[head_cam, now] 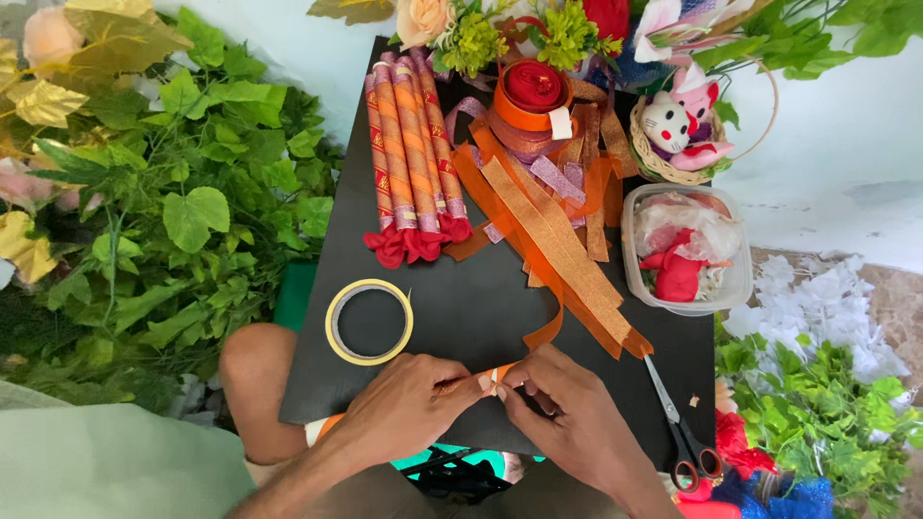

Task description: The person wraps orange ribbon and pink paper around a white cylinder by hand and applies tape to secure the materials.

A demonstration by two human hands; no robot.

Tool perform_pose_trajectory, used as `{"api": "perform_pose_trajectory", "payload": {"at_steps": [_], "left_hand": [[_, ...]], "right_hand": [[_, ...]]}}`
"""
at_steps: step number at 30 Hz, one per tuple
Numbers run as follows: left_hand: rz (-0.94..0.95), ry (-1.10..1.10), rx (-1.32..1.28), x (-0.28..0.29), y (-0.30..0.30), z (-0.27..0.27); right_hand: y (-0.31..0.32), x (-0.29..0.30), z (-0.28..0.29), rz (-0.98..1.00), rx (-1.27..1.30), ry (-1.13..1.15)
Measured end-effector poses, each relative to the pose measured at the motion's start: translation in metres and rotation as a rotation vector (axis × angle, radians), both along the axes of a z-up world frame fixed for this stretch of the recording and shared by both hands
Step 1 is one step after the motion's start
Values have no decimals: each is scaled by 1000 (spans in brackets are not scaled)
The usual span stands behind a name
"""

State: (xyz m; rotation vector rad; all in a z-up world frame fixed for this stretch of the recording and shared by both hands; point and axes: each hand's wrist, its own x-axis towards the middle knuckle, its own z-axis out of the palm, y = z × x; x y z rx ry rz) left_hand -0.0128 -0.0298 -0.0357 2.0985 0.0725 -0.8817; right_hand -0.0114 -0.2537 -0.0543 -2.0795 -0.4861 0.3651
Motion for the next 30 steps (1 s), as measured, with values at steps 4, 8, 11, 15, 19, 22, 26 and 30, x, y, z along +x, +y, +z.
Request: {"api": "perform_pose_trajectory", "payload": {"at_steps": [4,8,11,15,19,22,26,30], "left_hand": [[-12,-47,-37,-2,1,-9],[-5,-22,-14,-1,1,-6],[7,-1,-4,-2,1,-5],[13,-23,-18,-3,2,-10],[17,19,-2,-1,2,-7],[-9,-15,-20,0,2,-8],[4,13,-33,-1,2,-8],[-1,24,-10,-2,1,-7]], "right_hand": [[-1,-2,-11,-13,-78,-12],[2,-2,-15,-2,-36,-147],[3,-5,-19,-41,-58,-149],[6,-9,-24,-106,-65,-190],[3,-12,-29,-232,-186,54],[3,-12,-31,-190,-189,-110],[5,-12,-29,-2,-83,-463],[2,-12,-30,1,-95,-535]]}}
